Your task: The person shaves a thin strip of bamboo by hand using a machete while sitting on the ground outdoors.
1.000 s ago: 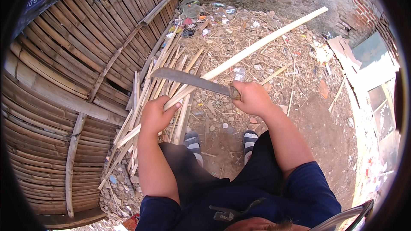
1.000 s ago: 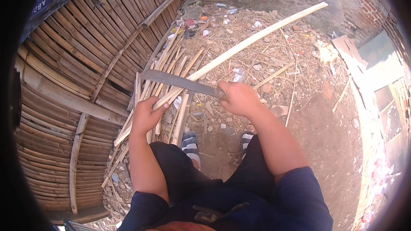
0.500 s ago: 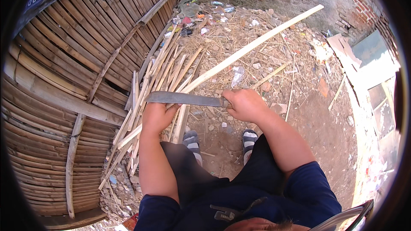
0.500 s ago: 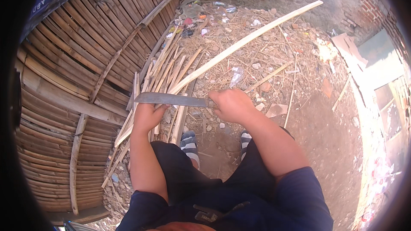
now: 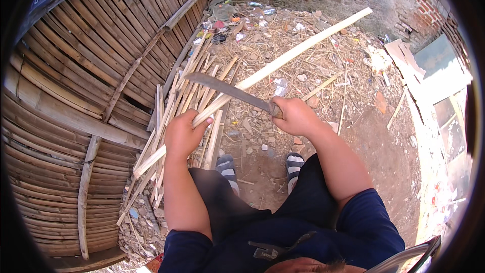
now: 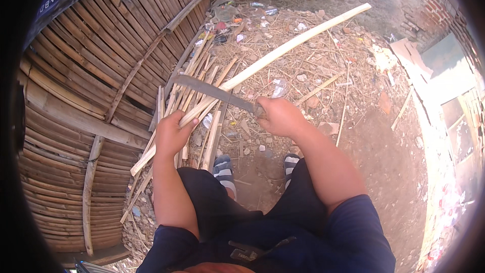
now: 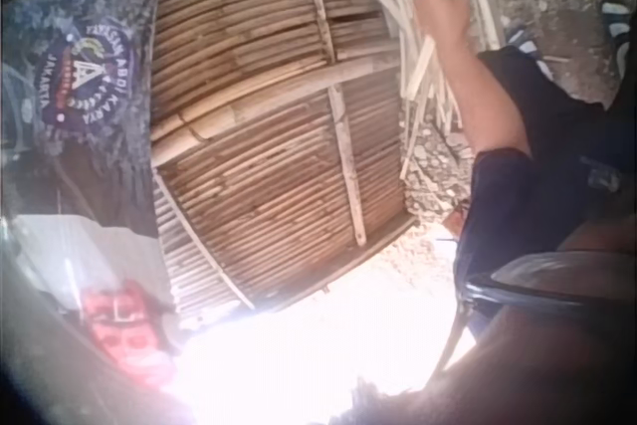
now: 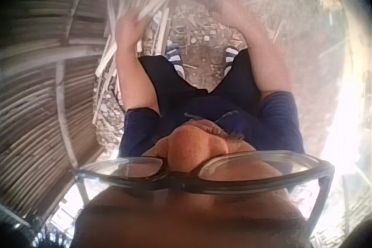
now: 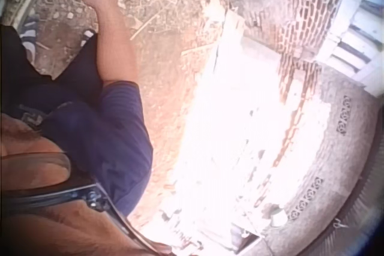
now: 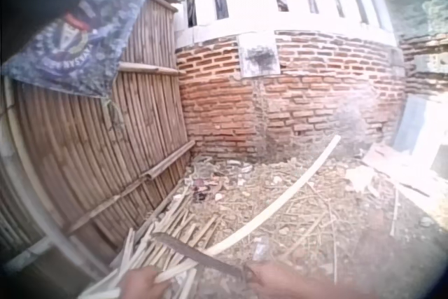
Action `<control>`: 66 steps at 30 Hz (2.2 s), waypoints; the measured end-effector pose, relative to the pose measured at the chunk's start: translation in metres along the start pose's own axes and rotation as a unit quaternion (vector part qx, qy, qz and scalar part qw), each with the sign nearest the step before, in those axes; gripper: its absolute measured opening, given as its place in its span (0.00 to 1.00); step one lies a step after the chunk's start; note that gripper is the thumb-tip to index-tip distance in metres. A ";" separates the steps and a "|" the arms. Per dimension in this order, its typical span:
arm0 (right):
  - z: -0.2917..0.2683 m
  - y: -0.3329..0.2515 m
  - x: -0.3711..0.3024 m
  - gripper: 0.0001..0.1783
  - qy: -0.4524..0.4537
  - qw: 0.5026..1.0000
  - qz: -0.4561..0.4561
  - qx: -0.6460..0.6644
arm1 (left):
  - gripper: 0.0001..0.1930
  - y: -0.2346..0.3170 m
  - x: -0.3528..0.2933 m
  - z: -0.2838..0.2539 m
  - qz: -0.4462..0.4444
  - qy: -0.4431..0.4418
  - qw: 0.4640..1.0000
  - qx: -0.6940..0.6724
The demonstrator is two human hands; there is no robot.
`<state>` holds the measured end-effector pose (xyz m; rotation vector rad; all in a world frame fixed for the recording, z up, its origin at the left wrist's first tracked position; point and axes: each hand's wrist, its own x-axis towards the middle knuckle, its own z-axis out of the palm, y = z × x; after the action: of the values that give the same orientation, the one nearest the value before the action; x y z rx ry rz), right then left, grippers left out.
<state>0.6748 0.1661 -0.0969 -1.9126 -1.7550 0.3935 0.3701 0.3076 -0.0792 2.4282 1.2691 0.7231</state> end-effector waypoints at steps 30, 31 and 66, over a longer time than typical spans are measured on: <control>-0.041 0.035 0.011 0.14 0.187 0.968 0.139 0.089 | 0.17 0.000 -0.003 -0.016 -0.081 0.010 0.996 -0.045; -0.039 0.032 0.010 0.14 0.161 0.976 0.128 0.073 | 0.17 0.001 -0.002 -0.015 -0.083 0.009 0.996 -0.041; -0.018 0.020 0.013 0.18 0.094 0.989 0.110 0.036 | 0.18 0.001 -0.001 -0.004 -0.065 -0.030 0.996 -0.048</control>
<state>0.7026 0.1751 -0.0909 -2.0274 -1.3969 0.3362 0.3679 0.3062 -0.0762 2.2513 1.3231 0.6553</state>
